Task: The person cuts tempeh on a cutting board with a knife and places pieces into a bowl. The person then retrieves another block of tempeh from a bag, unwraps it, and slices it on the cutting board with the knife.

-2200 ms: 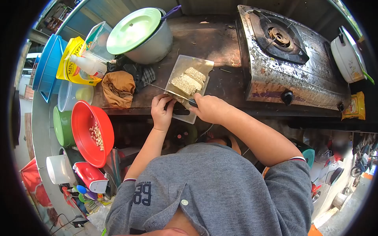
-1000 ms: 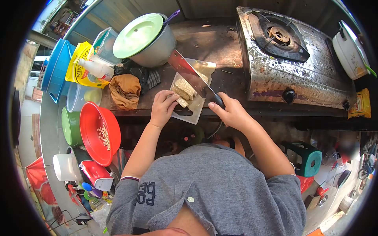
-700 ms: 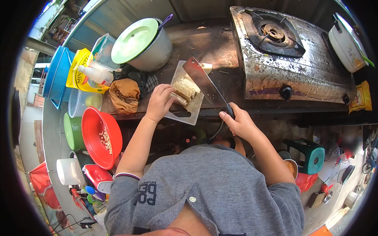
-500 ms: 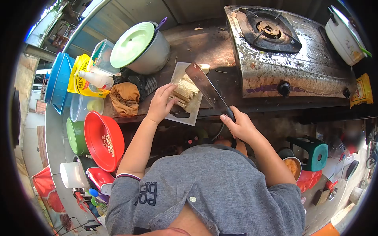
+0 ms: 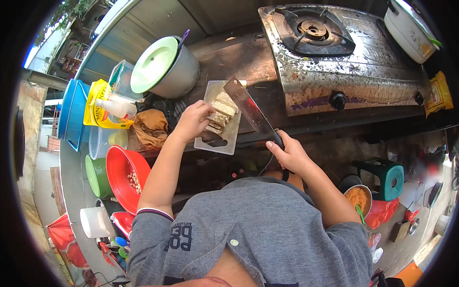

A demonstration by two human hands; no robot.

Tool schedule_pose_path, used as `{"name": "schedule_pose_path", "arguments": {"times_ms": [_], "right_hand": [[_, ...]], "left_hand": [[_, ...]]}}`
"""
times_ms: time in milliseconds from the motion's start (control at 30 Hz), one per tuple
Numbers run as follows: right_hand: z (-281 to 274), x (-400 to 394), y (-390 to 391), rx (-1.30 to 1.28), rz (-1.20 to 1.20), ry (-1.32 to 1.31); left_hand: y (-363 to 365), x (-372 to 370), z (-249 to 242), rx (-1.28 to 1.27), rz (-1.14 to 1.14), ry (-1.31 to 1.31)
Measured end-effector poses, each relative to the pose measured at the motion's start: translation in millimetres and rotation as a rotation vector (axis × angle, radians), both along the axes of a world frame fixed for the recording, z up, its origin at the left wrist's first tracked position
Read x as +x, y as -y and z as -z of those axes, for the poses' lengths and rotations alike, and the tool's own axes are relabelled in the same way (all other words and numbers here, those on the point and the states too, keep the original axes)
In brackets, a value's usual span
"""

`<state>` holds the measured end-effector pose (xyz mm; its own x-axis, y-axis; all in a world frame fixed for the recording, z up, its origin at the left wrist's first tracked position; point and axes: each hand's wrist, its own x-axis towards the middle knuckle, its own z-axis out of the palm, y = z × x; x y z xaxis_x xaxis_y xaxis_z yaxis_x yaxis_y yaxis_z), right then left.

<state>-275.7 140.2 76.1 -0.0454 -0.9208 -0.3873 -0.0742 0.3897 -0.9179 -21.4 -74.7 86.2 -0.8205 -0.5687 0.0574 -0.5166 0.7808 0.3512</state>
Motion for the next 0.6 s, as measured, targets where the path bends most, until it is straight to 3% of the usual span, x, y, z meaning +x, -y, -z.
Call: {"name": "schedule_pose_path", "arguments": {"times_ms": [167, 500, 600], "right_hand": [[10.6, -2.3, -5.1, -0.017, 0.031, 0.009], [18.8, 0.5, -12.4, -0.029, 0.077, 0.008], [20.2, -1.7, -16.5, -0.029, 0.043, -0.02]], "left_hand": [[17.6, -11.1, -11.3, 0.1, -0.082, -0.16], [84.7, -56.5, 24.4, 0.137, -0.042, 0.202], [83.0, -56.8, 28.4, 0.135, -0.068, 0.144]]}}
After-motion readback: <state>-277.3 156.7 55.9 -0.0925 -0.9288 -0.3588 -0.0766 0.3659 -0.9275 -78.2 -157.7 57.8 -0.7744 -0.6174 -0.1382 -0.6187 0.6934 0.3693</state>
